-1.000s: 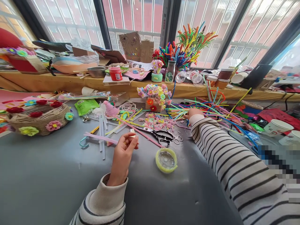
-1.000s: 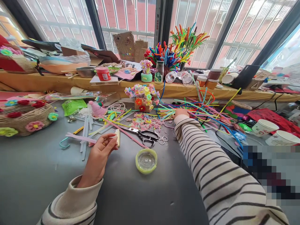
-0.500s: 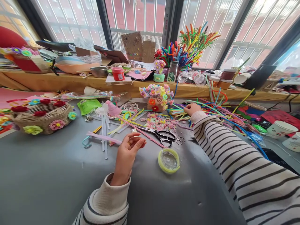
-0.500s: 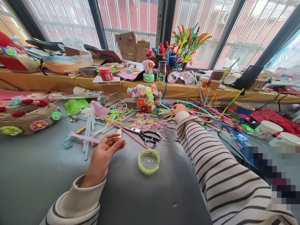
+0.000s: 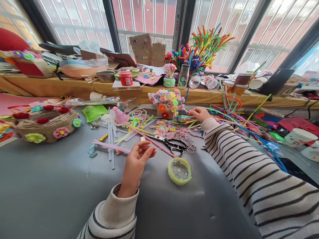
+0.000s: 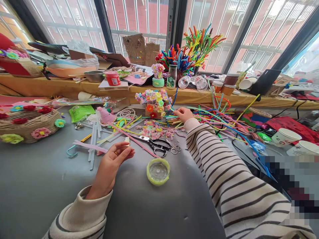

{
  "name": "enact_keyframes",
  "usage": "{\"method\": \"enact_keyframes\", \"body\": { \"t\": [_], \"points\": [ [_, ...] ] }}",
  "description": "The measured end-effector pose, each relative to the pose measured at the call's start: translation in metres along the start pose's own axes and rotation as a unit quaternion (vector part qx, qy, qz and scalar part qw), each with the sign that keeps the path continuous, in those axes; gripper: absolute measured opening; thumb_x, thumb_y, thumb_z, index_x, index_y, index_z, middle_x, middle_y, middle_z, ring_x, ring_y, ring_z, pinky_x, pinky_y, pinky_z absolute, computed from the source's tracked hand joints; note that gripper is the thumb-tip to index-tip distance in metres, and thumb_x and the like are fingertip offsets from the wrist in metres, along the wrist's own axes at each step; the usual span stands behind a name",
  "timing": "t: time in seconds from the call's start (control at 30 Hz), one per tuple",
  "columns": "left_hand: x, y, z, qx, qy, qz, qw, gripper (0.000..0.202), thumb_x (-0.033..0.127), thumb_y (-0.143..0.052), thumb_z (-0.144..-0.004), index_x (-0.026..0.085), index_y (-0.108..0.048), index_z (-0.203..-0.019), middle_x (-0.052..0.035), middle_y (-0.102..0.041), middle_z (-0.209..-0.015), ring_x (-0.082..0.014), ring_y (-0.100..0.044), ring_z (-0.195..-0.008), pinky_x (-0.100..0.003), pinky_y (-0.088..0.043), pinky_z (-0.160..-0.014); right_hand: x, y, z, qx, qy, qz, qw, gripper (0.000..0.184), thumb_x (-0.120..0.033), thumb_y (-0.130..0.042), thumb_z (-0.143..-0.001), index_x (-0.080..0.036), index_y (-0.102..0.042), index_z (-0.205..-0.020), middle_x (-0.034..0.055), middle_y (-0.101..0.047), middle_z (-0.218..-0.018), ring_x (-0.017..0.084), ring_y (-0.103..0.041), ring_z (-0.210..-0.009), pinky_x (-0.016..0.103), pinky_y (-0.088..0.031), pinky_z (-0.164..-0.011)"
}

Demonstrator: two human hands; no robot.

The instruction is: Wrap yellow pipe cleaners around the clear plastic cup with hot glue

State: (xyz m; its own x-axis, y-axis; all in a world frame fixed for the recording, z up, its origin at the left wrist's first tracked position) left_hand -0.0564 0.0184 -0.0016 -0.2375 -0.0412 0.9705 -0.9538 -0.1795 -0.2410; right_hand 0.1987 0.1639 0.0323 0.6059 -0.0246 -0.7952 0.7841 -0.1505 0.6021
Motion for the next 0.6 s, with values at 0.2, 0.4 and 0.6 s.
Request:
{"method": "enact_keyframes", "body": {
  "t": [0.2, 0.4, 0.6],
  "points": [
    [0.015, -0.017, -0.011, -0.092, -0.076, -0.098, 0.988, 0.029, 0.036, -0.059, -0.07, 0.017, -0.055, -0.091, -0.0047, -0.065, -0.08, -0.0171, -0.063, -0.076, -0.031, -0.05, -0.073, -0.008, -0.01, 0.002, -0.023, -0.037, -0.124, 0.991, 0.05, -0.051, -0.027, -0.085, -0.013, -0.057, -0.096, 0.0083, -0.064, -0.096, 0.016, -0.061, -0.085, 0.03, -0.05, -0.072],
    [0.031, -0.078, -0.063, -0.208, -0.165, -0.322, 0.909, 0.019, 0.024, -0.062, -0.068, 0.014, -0.062, -0.085, -0.0063, -0.066, -0.076, -0.0197, -0.062, -0.075, -0.031, -0.048, -0.071, -0.004, -0.01, 0.006, -0.055, -0.093, -0.193, 0.975, 0.071, -0.064, -0.014, -0.079, -0.012, -0.053, -0.109, 0.0123, -0.063, -0.107, 0.017, -0.062, -0.091, 0.024, -0.05, -0.072],
    [0.012, -0.133, -0.106, -0.268, -0.202, -0.488, 0.805, 0.03, 0.03, -0.048, -0.082, 0.017, -0.05, -0.109, -0.0078, -0.053, -0.111, -0.0186, -0.055, -0.093, -0.04, -0.047, -0.077, -0.003, -0.009, 0.009, -0.086, -0.11, -0.22, 0.965, 0.076, -0.067, -0.017, -0.077, -0.011, -0.052, -0.115, 0.012, -0.066, -0.101, 0.018, -0.062, -0.09, 0.026, -0.048, -0.077]
  ]
}}
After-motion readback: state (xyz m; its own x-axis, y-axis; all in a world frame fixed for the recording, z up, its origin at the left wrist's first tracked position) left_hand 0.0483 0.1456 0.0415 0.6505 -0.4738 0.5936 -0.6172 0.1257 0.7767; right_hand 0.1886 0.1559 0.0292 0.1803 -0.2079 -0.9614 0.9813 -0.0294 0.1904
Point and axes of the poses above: each hand's wrist, its own z-axis away from the middle knuckle, its own y-axis out of the back of the hand, x = y × z, the point moved 1 cm from there along -z, towards the middle knuckle
